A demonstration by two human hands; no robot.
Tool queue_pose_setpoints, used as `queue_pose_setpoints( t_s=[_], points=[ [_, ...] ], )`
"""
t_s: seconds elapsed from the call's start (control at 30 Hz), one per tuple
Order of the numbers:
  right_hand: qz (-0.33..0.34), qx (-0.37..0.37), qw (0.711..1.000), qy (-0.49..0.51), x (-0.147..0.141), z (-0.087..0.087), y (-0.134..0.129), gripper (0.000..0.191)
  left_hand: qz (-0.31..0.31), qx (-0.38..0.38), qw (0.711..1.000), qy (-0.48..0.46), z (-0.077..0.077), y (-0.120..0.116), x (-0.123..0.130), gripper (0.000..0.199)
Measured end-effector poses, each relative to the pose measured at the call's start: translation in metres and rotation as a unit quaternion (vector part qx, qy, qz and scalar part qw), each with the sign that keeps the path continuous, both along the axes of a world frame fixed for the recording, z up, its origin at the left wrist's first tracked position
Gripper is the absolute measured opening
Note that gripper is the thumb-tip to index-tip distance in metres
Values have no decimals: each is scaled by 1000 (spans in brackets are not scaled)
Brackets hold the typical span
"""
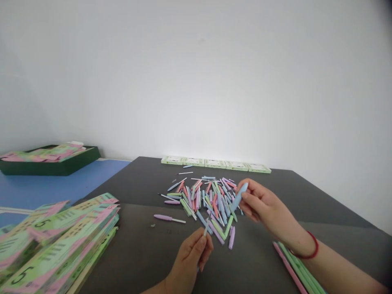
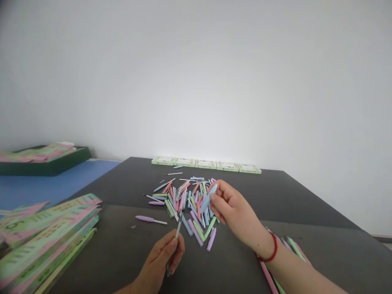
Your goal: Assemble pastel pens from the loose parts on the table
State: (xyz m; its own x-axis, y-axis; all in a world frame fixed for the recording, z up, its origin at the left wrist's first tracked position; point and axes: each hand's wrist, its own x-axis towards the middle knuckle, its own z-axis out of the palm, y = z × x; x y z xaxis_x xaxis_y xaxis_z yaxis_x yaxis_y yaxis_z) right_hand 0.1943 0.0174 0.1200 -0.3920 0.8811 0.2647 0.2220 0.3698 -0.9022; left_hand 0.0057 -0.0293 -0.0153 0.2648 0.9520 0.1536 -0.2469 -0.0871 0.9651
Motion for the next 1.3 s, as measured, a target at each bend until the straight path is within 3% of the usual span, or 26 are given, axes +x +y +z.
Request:
queue_pose_setpoints(
  t_s=[0.13, 0.27, 0.63, 0.87, 1.03, 1.17, 1.3],
  points=[
    [-20, 38, 999, 1, -21, -5, 0, 12, -3, 22, 1000, 9, 0, -1, 1, 37],
    [-1, 21, 1000, 6, -31, -16, 0, 13, -7, 37, 999, 22, 1, -1, 1, 38],
    [-26, 12, 999, 40, -26, -20, -8, 9, -17, 37, 999, 24, -2, 0, 2, 38],
    [-8, 29, 998, -46, -31, -34, -12, 6, -12, 53, 997, 48, 0, -1, 1, 37],
    [35, -15, 993, -116, -36, -47, -23, 3, 29, 117, 982, 147, 15, -6, -5, 25],
    [24, -43, 990, -131, -31, -52, -30, 3, 38, 152, 948, 277, 26, -8, -7, 12],
    [22, -43, 985, -163, -21, -54, -34, 4, 21, 178, 907, 381, 28, -8, -7, 14]
  ],
)
